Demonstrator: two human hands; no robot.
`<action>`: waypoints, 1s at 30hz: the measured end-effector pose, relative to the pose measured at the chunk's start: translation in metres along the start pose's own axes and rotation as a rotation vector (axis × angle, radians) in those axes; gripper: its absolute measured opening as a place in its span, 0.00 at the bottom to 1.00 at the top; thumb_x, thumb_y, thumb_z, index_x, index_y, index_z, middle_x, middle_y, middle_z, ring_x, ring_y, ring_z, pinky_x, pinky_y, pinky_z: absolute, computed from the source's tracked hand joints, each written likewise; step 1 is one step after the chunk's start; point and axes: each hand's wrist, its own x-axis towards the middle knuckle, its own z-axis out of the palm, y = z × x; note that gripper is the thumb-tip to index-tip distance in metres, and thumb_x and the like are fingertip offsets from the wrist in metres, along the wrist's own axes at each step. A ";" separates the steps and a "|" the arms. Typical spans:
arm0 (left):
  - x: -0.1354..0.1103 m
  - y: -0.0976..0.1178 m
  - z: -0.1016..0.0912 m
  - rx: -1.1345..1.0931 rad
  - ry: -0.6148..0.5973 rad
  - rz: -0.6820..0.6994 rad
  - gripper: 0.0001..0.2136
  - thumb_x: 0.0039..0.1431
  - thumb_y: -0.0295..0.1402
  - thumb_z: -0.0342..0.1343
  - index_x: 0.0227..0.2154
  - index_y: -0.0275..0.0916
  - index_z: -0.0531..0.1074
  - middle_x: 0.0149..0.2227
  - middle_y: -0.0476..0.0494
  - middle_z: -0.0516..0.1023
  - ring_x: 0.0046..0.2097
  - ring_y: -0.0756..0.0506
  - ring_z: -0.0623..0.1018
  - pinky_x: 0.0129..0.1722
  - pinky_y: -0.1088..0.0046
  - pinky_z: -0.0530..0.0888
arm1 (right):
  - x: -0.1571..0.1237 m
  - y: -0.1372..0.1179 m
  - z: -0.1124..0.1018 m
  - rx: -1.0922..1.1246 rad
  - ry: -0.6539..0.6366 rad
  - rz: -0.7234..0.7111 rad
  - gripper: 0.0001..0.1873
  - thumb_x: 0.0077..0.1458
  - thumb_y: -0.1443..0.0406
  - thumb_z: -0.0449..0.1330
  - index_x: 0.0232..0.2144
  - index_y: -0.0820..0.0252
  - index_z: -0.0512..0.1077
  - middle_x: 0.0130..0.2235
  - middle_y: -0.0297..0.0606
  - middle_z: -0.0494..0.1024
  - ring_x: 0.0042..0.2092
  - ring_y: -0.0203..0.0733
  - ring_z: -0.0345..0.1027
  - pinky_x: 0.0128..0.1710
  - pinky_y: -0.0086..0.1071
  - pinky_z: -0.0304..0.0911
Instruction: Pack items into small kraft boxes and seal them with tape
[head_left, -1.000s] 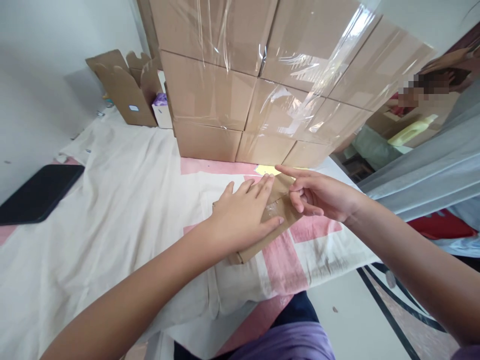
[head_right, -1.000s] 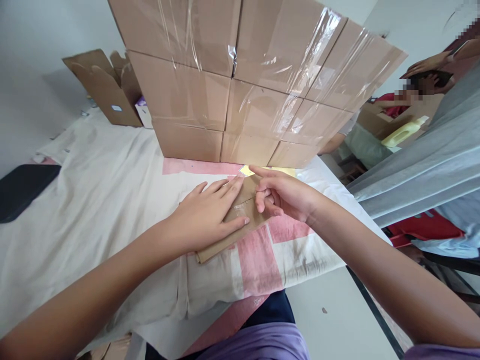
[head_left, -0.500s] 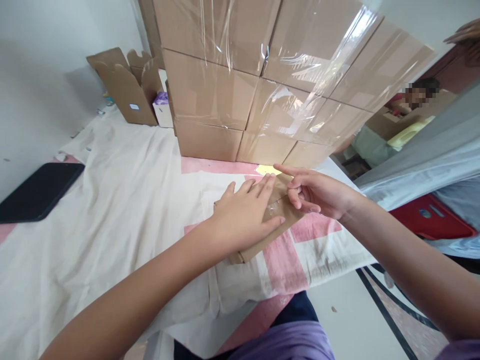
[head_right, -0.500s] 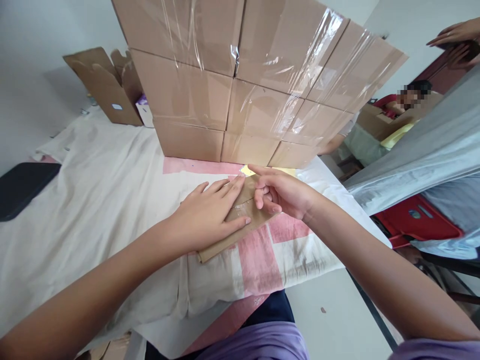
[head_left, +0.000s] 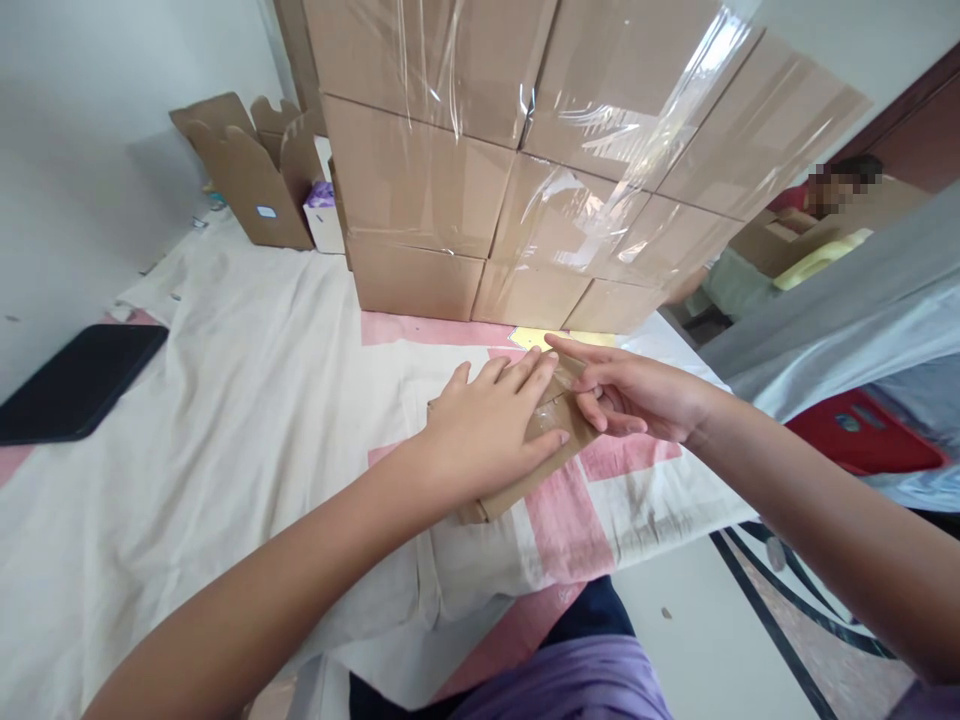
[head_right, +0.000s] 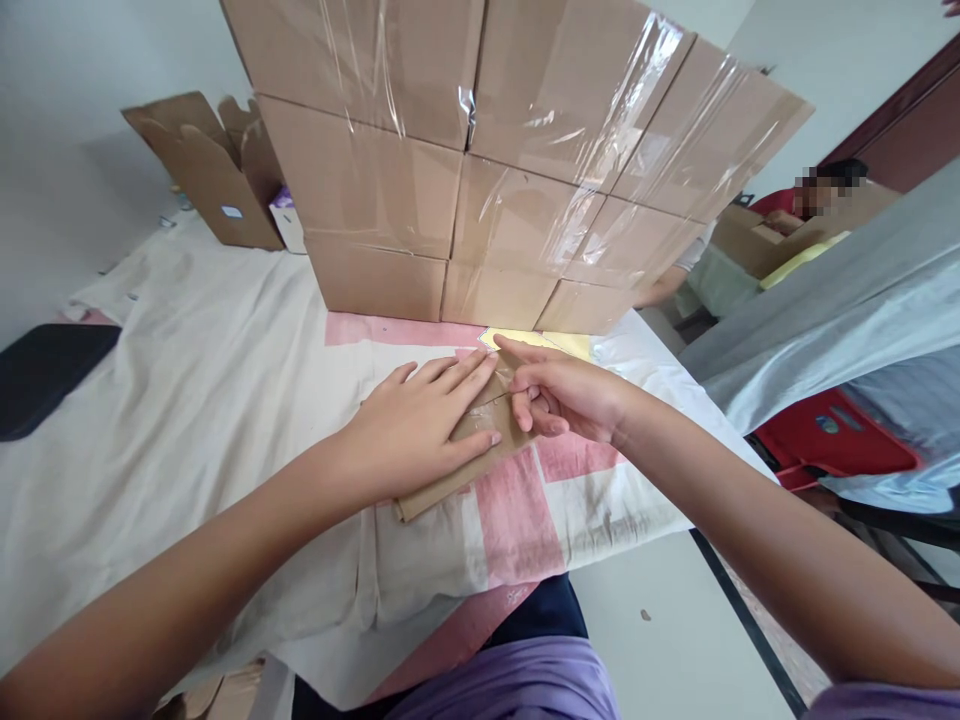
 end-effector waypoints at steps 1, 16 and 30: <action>0.000 0.000 0.000 0.004 0.001 0.000 0.35 0.68 0.51 0.42 0.73 0.43 0.48 0.76 0.45 0.48 0.73 0.36 0.58 0.67 0.44 0.62 | 0.000 0.000 0.000 0.000 -0.002 0.004 0.51 0.50 0.71 0.53 0.75 0.59 0.42 0.17 0.28 0.73 0.12 0.34 0.53 0.15 0.23 0.47; 0.001 0.001 -0.002 0.006 -0.038 -0.007 0.32 0.69 0.53 0.39 0.72 0.49 0.53 0.77 0.46 0.47 0.71 0.35 0.60 0.66 0.43 0.62 | -0.005 0.004 -0.005 0.020 -0.008 0.010 0.47 0.56 0.72 0.51 0.75 0.61 0.41 0.17 0.30 0.74 0.12 0.33 0.52 0.13 0.21 0.48; 0.001 0.002 -0.003 0.026 -0.050 -0.019 0.32 0.69 0.53 0.39 0.72 0.50 0.51 0.76 0.46 0.48 0.71 0.36 0.61 0.66 0.44 0.64 | -0.005 0.005 -0.004 0.013 -0.011 0.006 0.46 0.56 0.73 0.49 0.75 0.62 0.40 0.17 0.30 0.74 0.12 0.34 0.52 0.14 0.22 0.48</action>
